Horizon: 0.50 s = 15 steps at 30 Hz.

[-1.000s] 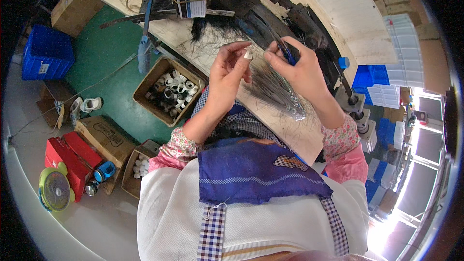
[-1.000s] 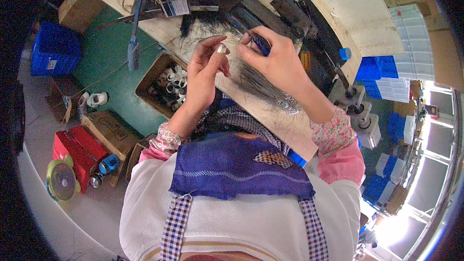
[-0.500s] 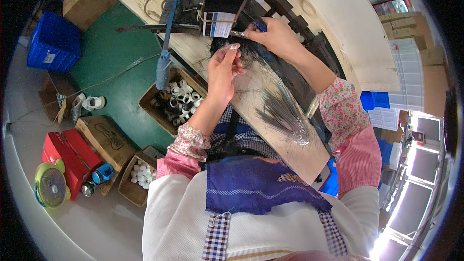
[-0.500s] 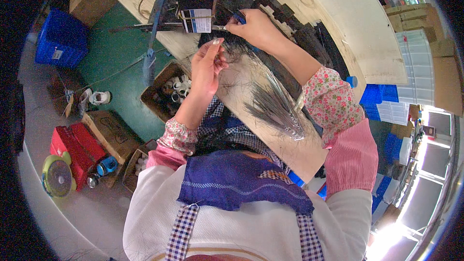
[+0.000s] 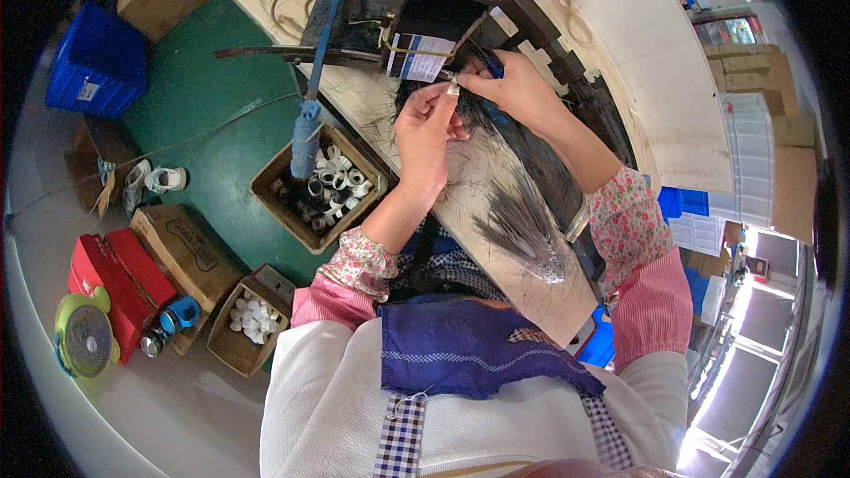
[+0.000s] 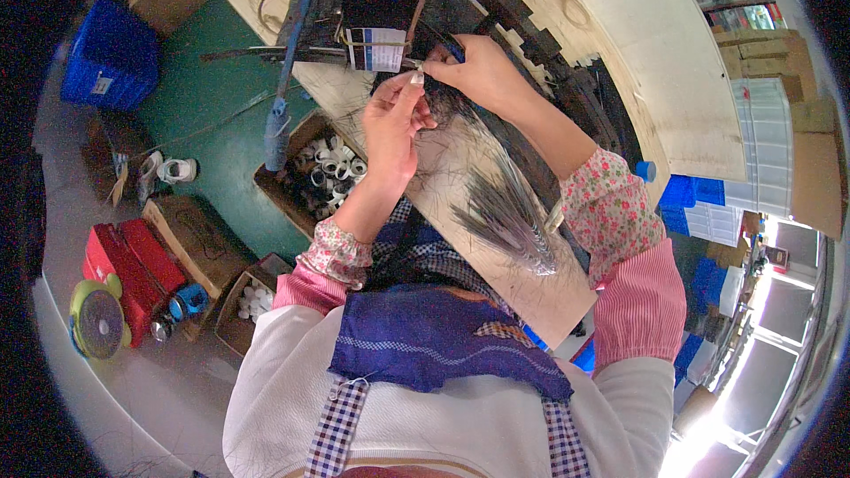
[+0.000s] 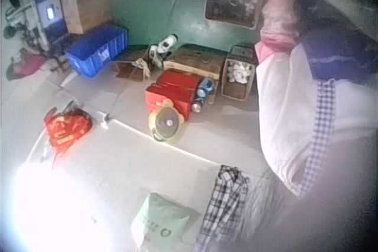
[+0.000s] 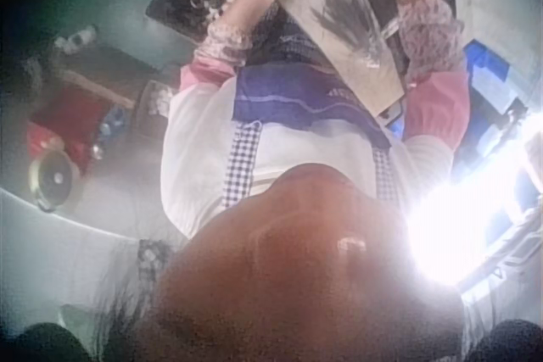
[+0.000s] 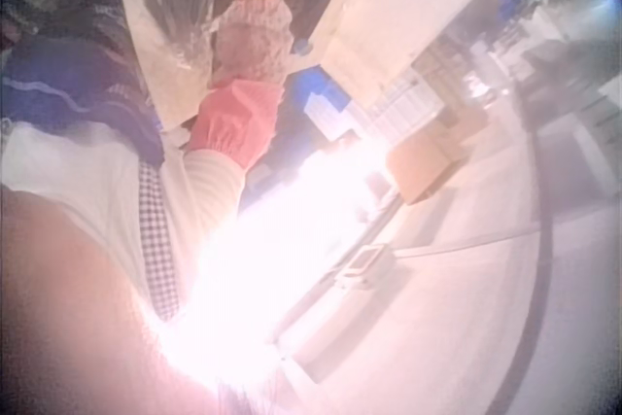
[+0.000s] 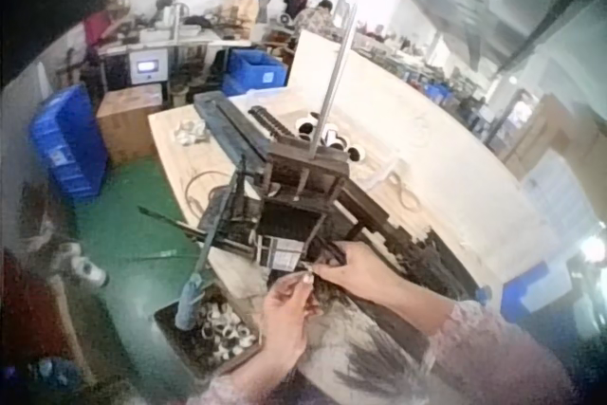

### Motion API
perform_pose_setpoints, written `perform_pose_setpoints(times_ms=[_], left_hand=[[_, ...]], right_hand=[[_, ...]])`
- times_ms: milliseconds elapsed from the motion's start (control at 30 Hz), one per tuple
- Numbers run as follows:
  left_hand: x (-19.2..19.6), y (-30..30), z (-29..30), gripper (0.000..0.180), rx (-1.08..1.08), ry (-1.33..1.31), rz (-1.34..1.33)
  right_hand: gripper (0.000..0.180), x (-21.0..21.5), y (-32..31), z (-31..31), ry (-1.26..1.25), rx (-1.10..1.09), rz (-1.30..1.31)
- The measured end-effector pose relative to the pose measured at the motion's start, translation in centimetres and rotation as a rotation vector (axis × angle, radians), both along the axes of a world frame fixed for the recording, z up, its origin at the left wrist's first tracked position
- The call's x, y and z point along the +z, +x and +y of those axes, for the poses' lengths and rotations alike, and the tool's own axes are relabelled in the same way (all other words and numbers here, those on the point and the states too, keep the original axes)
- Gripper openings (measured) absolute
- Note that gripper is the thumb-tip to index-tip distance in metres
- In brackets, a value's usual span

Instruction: Assembling and securing hairbrush components on a metal frame at a workbench.

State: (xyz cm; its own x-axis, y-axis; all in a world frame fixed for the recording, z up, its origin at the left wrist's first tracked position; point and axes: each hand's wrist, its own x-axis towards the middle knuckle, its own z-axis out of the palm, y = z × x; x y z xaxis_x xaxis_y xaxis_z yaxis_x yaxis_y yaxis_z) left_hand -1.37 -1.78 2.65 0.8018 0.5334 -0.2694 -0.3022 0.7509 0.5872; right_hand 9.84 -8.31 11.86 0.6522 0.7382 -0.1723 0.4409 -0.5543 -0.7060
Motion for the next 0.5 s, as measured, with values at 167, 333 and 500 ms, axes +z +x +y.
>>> perform_pose_setpoints(times_ms=[167,333,500], left_hand=[[0.1,0.2,0.0,0.014,0.0,0.006,0.003],[0.0,0.2,-0.1,0.012,-0.01,0.035,0.028],[0.4,0.0,-0.3,0.012,-0.001,-0.024,0.027]], right_hand=[[0.031,-0.7,0.4,-0.5,0.053,0.036,-0.033],[0.031,-0.8,0.6,-0.7,0.054,0.058,-0.017],[0.032,-1.2,0.9,-0.9,0.032,0.068,-0.046]])
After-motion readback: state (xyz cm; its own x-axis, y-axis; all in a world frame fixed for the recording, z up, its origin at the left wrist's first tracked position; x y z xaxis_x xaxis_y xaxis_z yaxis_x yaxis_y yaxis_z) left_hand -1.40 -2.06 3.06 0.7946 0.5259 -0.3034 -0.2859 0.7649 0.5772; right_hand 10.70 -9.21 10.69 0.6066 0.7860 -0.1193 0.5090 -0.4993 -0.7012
